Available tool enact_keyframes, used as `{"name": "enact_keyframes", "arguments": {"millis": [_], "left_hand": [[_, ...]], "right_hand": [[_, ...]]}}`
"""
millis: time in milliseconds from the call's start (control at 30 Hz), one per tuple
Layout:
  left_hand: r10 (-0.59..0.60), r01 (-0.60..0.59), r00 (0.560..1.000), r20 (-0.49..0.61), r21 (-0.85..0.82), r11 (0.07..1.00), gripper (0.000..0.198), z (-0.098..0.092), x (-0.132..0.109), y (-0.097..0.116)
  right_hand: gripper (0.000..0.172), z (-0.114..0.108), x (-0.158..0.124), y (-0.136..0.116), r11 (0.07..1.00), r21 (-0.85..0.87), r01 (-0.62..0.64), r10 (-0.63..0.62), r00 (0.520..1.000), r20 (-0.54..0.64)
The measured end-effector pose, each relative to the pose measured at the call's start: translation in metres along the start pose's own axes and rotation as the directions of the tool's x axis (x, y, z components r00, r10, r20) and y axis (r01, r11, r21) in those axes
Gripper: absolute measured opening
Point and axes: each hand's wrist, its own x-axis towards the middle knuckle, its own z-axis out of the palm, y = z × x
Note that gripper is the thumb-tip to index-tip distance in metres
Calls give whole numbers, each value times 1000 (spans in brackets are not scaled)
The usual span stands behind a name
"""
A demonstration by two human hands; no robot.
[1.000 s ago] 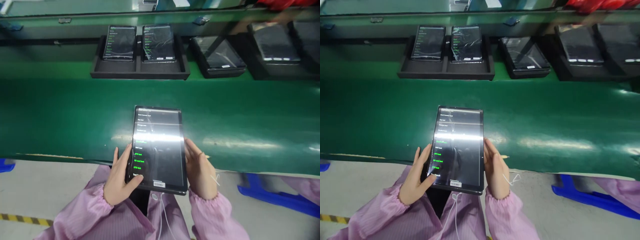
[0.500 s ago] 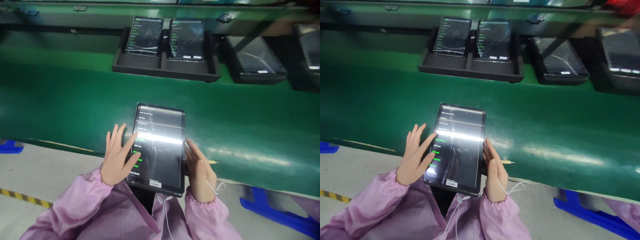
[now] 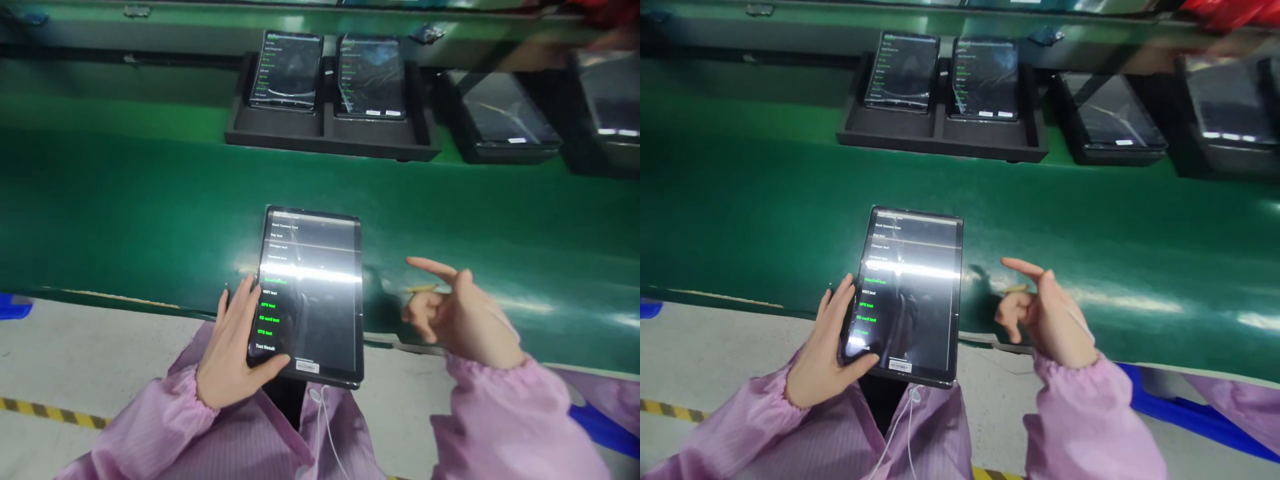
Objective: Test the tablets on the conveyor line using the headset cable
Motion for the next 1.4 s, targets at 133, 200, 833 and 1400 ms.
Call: {"name": "enact_keyframes", "arguments": {"millis": [133, 200, 833, 1400], "left_hand": [[-29, 28, 999, 40, 24, 999, 109, 7, -13, 2], [-79, 76, 995, 56, 47, 996, 119, 7, -15, 0], [-37, 71, 985, -168, 198, 978, 90, 0, -34, -4], [241, -227, 964, -110, 127, 966, 59, -20, -8, 0]], "right_hand": [[70, 8, 45, -30, 995, 38, -96, 97, 995, -35], [54, 20, 69, -38, 994, 65, -84, 88, 994, -62], [49, 56, 32, -10, 890, 178, 421, -372, 893, -253], [28, 59, -46, 24, 925, -82, 372, -367, 814, -451]]}}
